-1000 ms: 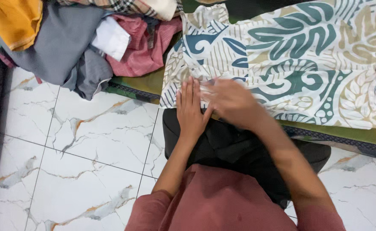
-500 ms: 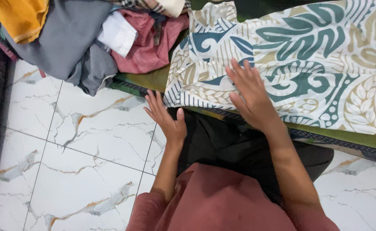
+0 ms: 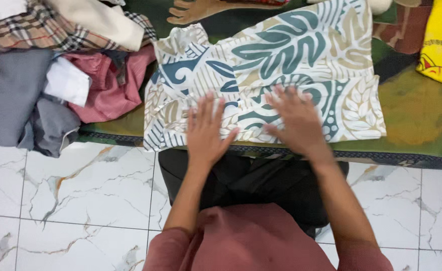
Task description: The person picks up clothing items from a pile, spreads them out on a surface, and folds them into flat rectangular shapes by hand.
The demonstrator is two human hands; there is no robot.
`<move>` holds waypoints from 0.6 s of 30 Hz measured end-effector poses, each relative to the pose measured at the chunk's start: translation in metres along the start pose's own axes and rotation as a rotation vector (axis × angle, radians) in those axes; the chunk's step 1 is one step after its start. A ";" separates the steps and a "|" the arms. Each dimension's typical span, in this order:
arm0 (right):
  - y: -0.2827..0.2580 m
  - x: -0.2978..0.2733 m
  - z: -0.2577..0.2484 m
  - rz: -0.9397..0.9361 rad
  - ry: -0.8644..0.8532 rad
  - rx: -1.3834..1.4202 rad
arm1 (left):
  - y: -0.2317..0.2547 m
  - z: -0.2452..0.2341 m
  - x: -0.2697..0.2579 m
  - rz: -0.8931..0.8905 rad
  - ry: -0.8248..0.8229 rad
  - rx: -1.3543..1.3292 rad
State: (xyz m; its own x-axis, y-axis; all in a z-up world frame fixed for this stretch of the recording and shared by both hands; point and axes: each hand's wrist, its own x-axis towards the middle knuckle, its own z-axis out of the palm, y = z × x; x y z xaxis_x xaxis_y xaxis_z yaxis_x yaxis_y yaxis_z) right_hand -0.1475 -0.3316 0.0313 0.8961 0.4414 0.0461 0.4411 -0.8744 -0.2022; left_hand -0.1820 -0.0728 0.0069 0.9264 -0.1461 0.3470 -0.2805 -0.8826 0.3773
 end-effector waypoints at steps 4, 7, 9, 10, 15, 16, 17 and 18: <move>0.088 -0.034 -0.016 0.233 0.045 -0.048 | -0.034 -0.009 -0.034 -0.125 -0.035 0.084; 0.115 -0.064 -0.020 0.416 0.204 -0.078 | -0.059 -0.018 -0.061 -0.138 0.047 0.228; 0.110 -0.082 -0.018 0.536 0.405 0.057 | -0.060 -0.022 -0.084 -0.295 0.325 0.043; 0.105 -0.089 -0.016 0.560 0.430 0.071 | -0.061 -0.023 -0.091 -0.374 0.469 -0.050; 0.081 -0.116 0.015 0.544 0.497 0.105 | -0.063 -0.028 -0.108 -0.572 0.524 -0.258; 0.082 -0.119 0.019 0.547 0.515 0.126 | -0.063 -0.030 -0.106 -0.568 0.531 -0.285; 0.083 -0.121 0.021 0.550 0.531 0.147 | -0.064 -0.033 -0.104 -0.568 0.531 -0.297; 0.082 -0.123 0.023 0.556 0.542 0.165 | -0.063 -0.035 -0.106 -0.572 0.526 -0.310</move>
State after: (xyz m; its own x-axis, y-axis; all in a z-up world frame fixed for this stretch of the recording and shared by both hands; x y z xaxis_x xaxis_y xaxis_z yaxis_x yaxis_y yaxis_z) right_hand -0.2228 -0.4531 -0.0138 0.9008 -0.2475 0.3569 -0.0529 -0.8781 -0.4755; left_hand -0.2714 0.0143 -0.0234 0.7303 0.5826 0.3568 0.0696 -0.5830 0.8095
